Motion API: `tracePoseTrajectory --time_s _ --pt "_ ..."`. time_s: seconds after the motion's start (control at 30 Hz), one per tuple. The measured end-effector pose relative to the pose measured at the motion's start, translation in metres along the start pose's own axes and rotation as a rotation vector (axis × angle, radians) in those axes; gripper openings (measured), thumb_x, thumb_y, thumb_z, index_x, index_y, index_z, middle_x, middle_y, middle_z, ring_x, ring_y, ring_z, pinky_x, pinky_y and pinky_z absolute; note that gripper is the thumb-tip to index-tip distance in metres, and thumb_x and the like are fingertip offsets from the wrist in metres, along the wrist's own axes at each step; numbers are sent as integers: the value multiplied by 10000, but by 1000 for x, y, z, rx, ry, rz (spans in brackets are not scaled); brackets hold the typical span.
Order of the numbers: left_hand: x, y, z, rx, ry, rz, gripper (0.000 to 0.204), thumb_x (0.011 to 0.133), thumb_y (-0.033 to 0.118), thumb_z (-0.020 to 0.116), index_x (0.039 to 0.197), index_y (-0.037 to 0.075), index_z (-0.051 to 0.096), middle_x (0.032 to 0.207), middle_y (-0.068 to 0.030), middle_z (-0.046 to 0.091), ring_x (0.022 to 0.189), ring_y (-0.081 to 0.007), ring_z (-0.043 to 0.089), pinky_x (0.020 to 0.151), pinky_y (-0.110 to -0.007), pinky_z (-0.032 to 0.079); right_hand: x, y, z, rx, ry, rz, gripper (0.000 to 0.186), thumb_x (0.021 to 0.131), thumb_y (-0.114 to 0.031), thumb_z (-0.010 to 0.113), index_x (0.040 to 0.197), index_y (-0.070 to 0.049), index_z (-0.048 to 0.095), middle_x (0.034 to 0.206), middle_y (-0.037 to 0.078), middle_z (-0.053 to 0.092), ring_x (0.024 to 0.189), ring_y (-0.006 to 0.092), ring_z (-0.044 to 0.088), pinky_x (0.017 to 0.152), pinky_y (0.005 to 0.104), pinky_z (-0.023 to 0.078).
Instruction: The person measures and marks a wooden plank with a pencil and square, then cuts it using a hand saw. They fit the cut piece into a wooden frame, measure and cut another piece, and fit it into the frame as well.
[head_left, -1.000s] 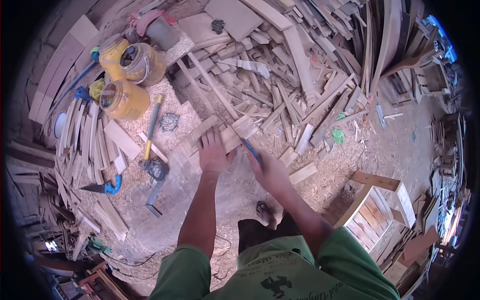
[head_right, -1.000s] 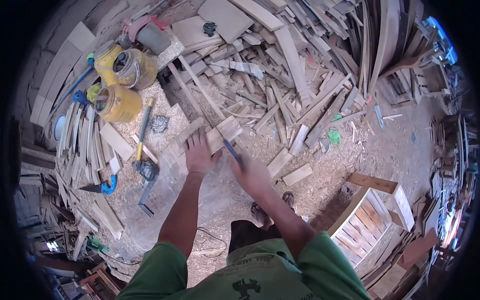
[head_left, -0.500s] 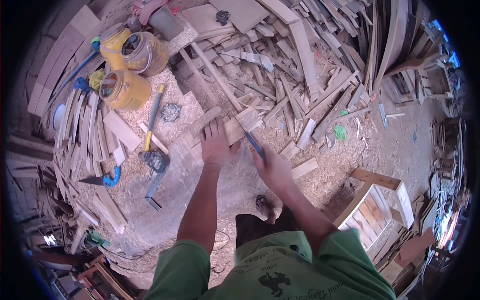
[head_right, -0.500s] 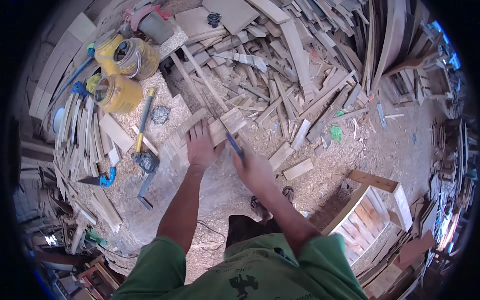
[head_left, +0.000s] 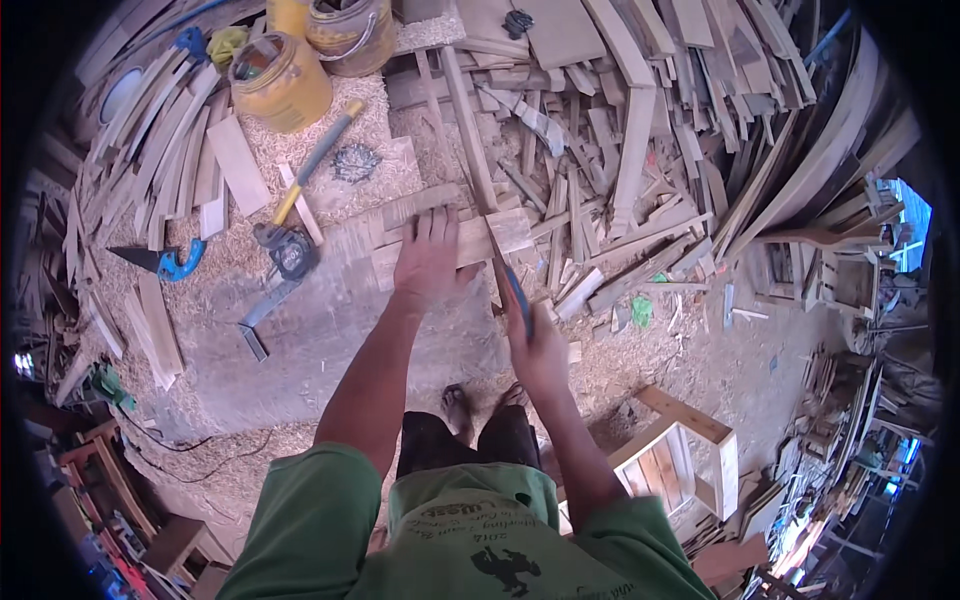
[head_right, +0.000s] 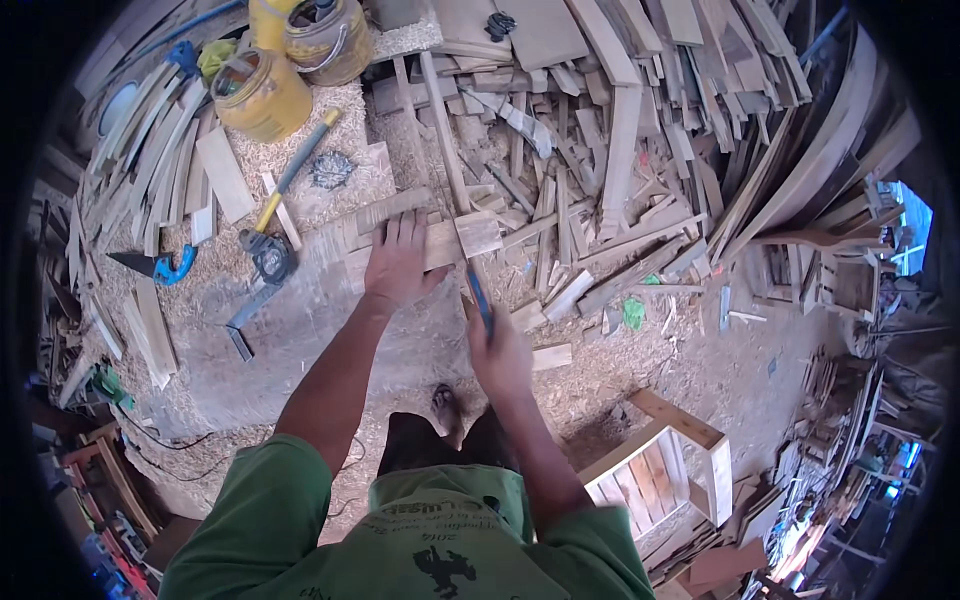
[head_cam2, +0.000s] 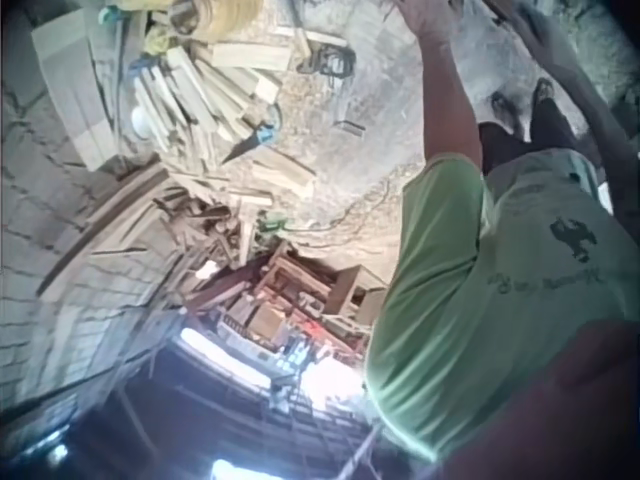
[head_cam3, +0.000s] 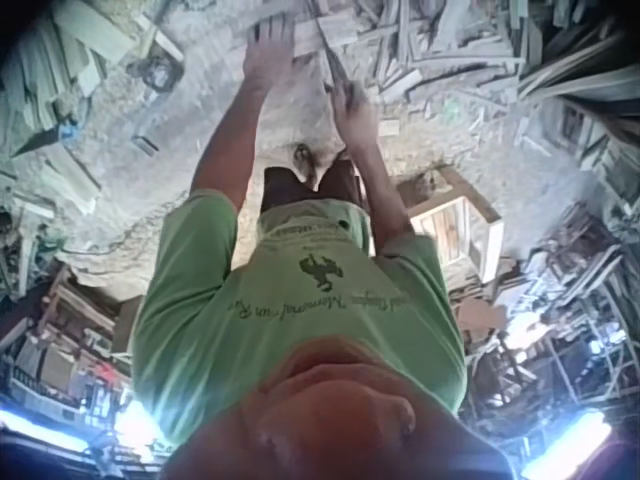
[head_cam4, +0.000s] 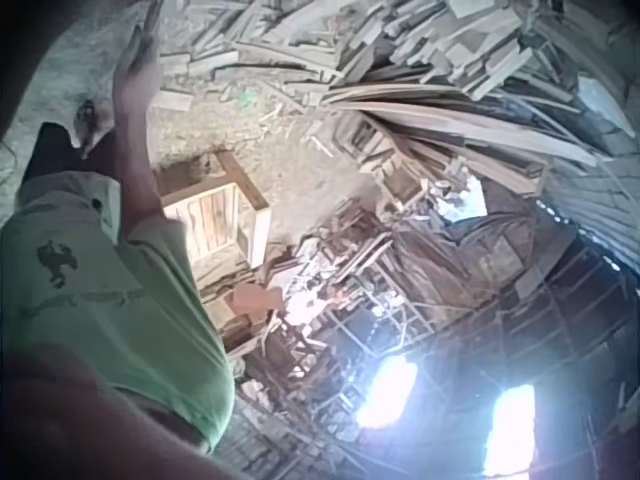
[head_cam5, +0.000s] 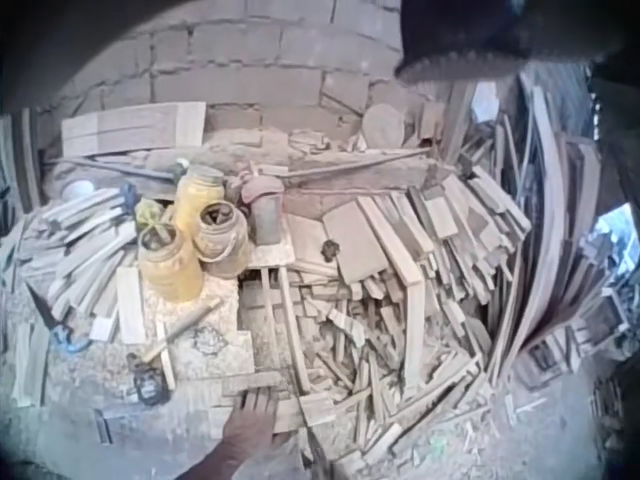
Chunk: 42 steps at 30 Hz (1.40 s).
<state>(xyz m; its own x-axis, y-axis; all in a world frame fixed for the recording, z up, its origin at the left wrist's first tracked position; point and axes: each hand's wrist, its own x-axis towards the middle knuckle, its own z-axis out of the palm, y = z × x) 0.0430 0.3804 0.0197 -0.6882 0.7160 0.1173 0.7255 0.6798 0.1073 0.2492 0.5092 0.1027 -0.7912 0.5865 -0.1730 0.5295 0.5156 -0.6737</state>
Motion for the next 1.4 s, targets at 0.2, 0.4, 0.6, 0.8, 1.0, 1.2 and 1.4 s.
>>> tracePoseTrajectory --time_s 0.2,0.4,0.6,0.8,1.0,1.2,1.4 --pt "-3 -11 -11 -44 -108 -38 1138 910 644 777 1670 -111 394 1647 -281 472 1555 -422 414 1293 -605 307 -59 -23 -54 69 -131 133 320 1134 -356 657 1161 -42 710 800 282 726 819 520 762 693 572 576" --pt "-1 -1 -8 9 -65 0 1116 932 686 732 1661 -99 418 1638 -253 483 1532 -403 419 1276 -597 322 -123 -7 -86 54 -80 185 296 1125 -304 660 1237 -38 723 800 250 735 792 474 787 714 517 608" --pt "7 -9 0 27 -32 -23 1112 947 718 700 1665 -86 426 1618 -240 509 1490 -398 458 1259 -585 341 1 -13 -10 138 1 -27 325 1123 -329 674 1021 -20 660 773 269 696 723 535 708 622 573 523" --pt "-1 -5 -6 -2 -51 -8 1129 899 666 772 1653 -103 435 1576 -251 525 1464 -410 475 1246 -575 357 -167 6 -105 87 -41 175 247 1079 -234 743 1214 -27 746 799 223 746 697 399 779 665 476 598" --pt "-3 -6 -5 1 2 7 1121 867 595 825 1653 -100 432 1548 -249 527 1447 -410 478 1237 -580 360 -58 8 -38 117 -77 112 303 1097 -340 716 1151 -42 717 819 265 735 717 491 744 649 556 572" --pt "12 14 -1 -37 -76 12 1150 884 626 803 1663 -114 393 1596 -270 505 1467 -425 479 1262 -595 348 -40 17 -35 72 0 35 305 1095 -367 712 1094 -62 713 826 257 740 736 495 746 669 573 573" --pt "-1 -4 -2 20 -18 10 1144 859 602 824 1659 -100 404 1589 -283 504 1443 -435 493 1232 -599 365 -132 15 -110 183 -158 199 409 1068 -331 759 1367 -55 716 797 231 748 730 426 788 676 495 620"
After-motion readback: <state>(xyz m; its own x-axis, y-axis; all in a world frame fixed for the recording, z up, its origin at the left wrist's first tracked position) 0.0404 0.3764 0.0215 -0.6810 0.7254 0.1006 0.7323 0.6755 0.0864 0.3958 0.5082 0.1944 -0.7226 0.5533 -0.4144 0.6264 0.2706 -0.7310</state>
